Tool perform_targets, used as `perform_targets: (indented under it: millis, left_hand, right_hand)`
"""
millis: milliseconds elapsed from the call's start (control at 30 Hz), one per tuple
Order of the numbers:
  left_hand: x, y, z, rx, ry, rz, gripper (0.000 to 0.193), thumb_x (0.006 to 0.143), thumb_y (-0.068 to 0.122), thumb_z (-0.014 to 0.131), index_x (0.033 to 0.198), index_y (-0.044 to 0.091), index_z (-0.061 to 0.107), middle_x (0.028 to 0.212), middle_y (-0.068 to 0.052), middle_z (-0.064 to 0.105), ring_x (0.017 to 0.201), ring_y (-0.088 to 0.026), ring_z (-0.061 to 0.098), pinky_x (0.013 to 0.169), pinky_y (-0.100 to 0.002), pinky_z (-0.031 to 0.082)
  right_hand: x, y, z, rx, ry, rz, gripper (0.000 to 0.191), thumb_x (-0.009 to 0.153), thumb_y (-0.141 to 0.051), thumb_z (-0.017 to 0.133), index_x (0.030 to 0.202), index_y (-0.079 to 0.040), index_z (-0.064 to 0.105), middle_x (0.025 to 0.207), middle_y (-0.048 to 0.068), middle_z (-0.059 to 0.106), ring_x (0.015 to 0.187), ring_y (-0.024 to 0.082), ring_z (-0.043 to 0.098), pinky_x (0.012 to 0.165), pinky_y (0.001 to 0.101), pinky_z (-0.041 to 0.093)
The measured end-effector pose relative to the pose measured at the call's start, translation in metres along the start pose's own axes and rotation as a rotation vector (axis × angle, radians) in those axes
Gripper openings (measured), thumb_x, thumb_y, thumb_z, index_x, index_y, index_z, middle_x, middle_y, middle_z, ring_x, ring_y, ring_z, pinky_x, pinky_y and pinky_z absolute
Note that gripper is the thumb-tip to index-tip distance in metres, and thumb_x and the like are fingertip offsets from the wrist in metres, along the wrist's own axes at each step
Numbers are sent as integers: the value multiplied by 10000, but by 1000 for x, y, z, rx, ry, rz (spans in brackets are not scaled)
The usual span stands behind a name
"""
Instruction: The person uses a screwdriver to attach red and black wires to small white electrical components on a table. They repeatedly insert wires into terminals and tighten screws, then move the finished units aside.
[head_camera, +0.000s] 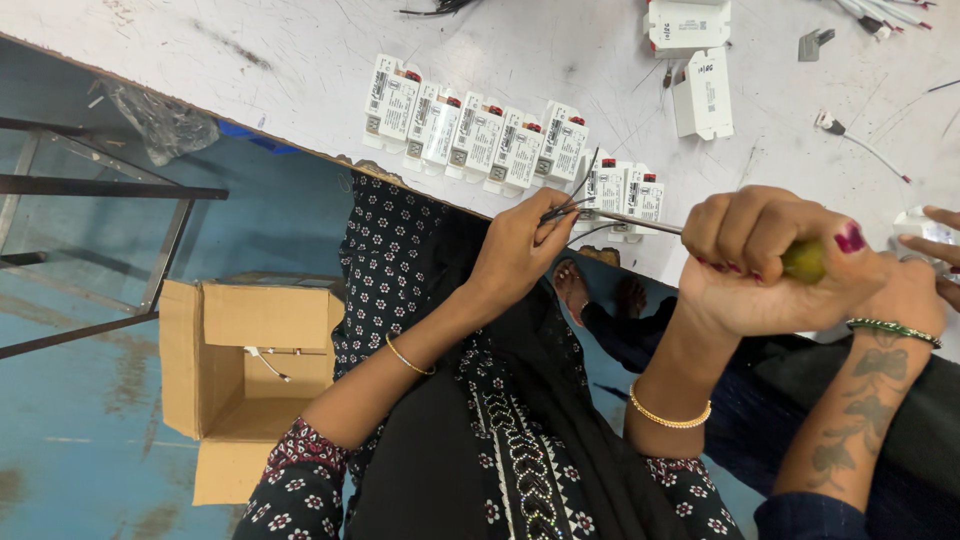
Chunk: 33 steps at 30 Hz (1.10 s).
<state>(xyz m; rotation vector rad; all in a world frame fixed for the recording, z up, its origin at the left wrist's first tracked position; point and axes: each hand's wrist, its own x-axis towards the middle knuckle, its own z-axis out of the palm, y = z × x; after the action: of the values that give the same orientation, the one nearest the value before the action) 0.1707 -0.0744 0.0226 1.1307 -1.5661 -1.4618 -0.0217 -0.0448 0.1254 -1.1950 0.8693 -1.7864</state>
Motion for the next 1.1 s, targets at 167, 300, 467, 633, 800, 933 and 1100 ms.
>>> perform_targets:
  millis: [167, 300, 467, 633, 800, 933, 1100]
  left_hand:
    - [0, 0, 1, -15, 38, 55, 178, 981, 150, 689, 1063, -5, 659, 616, -109, 591, 540, -124, 528, 546, -292, 459]
    - [0, 0, 2, 9, 50, 66, 176, 971, 154, 691, 1043, -3, 660, 637, -123, 627, 526, -155, 576, 550, -301, 472]
    - [1, -1, 3, 6, 75, 113, 182, 971, 158, 688, 1043, -5, 651, 752, -143, 681, 611, -220, 680, 589, -325, 515]
    - [2, 1, 1, 50, 76, 158, 182, 979, 159, 676, 1045, -7, 645, 799, -166, 684, 685, -296, 692, 620, -366, 525]
    - [4, 8, -3, 90, -16, 53, 179, 982, 165, 644, 1043, -3, 641, 651, -155, 610, 584, -311, 625, 585, -398, 484]
    - [6, 11, -1, 149, -37, 11, 180, 973, 163, 645, 1042, -4, 637, 594, -167, 560, 562, -337, 587, 574, -427, 455]
    - [4, 8, 8, 168, 36, 134, 180, 992, 188, 647, 1018, 11, 629, 690, -158, 650, 669, -347, 640, 609, -428, 474]
  right_hand:
    - [0, -1, 0, -3, -25, 22, 587, 1030, -487, 330, 565, -147, 216, 434, 19, 230, 378, 101, 112, 367, 253, 114]
    - [0, 1, -1, -5, -22, 20, 560, 1025, -495, 324, 589, -157, 227, 430, 21, 238, 373, 102, 122, 372, 258, 116]
    - [0, 3, -2, -10, -34, 12, 603, 1034, -529, 305, 570, -151, 227, 439, 20, 244, 377, 101, 128, 373, 257, 120]
    - [-1, 4, -3, -19, -17, 36, 575, 1024, -493, 322, 573, -151, 228, 445, 16, 254, 380, 102, 129, 378, 258, 119]
    - [0, 6, -9, -6, 49, 67, 551, 1024, -455, 326, 575, -148, 235, 453, 30, 267, 369, 101, 136, 363, 257, 134]
    - [0, 9, -15, 14, 16, 40, 585, 1051, -488, 305, 588, -137, 239, 471, 36, 271, 374, 100, 138, 360, 248, 138]
    - [-4, 11, -7, 8, -6, 0, 571, 1052, -459, 322, 586, -140, 234, 472, 31, 274, 376, 106, 129, 364, 264, 122]
